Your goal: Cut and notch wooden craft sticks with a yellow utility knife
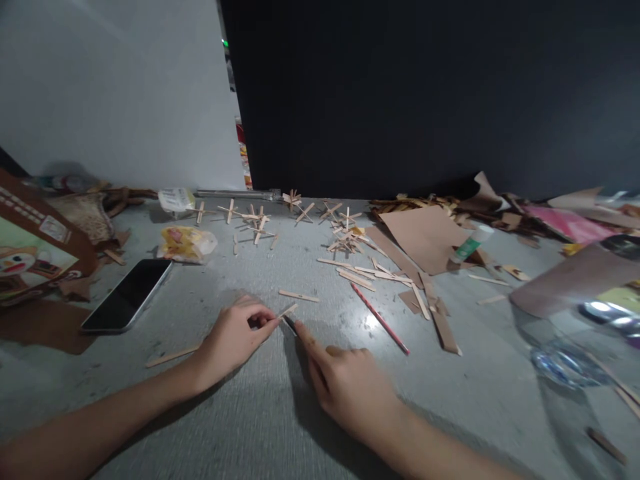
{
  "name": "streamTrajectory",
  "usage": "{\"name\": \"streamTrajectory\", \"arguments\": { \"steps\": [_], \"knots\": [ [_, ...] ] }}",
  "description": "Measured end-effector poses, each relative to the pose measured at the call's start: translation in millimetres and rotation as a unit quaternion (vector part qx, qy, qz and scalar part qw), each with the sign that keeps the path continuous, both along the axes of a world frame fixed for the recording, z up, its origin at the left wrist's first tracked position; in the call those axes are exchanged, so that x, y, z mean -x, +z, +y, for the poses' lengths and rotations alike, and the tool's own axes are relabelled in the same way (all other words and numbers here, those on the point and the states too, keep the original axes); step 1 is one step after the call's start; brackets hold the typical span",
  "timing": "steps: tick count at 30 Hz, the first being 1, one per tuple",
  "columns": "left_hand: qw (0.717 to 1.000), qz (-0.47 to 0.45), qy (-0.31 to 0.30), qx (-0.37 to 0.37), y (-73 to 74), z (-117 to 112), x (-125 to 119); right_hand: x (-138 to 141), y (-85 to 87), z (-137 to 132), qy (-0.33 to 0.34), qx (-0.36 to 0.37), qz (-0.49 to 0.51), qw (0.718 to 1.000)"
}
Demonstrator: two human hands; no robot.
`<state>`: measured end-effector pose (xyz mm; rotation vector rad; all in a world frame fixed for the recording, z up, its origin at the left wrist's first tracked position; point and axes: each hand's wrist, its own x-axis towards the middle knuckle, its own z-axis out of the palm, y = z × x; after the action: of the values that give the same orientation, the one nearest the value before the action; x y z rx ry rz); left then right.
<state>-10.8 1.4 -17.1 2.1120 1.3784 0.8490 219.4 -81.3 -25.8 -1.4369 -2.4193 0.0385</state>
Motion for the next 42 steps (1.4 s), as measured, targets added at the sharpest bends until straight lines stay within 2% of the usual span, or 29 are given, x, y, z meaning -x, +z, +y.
{"name": "streamTrajectory", "arguments": {
  "steps": [6, 12, 24, 29, 34, 42],
  "knots": [
    [1.000, 0.000, -0.007, -0.025, -3.7, 0.3, -1.1, 5.6, -5.9, -2.4, -0.006, -0.024, -0.037, 0.999],
    [1.000, -0.005, -0.018, -0.022, -2.3, -0.1, -1.7, 10.4, -4.3, -1.9, 0.005, -0.044, -0.054, 0.998],
    [1.000, -0.008, -0.011, -0.014, -1.6, -0.8, -0.8, 13.3, 11.0, 0.3, -0.025, 0.016, -0.074, 0.997],
    [0.996, 0.008, -0.041, -0.075, -3.4, -0.1, 0.5, 16.0, 13.7, 0.9, -0.021, 0.030, -0.058, 0.998],
    [0.989, 0.050, -0.066, -0.125, -3.1, -3.5, 1.2, 11.8, 10.7, 1.8, -0.019, 0.005, -0.054, 0.998],
    [0.960, 0.169, -0.106, -0.195, 0.1, -10.5, 4.3, 2.0, 16.6, 0.8, -0.017, 0.010, 0.014, 1.000]
  ]
}}
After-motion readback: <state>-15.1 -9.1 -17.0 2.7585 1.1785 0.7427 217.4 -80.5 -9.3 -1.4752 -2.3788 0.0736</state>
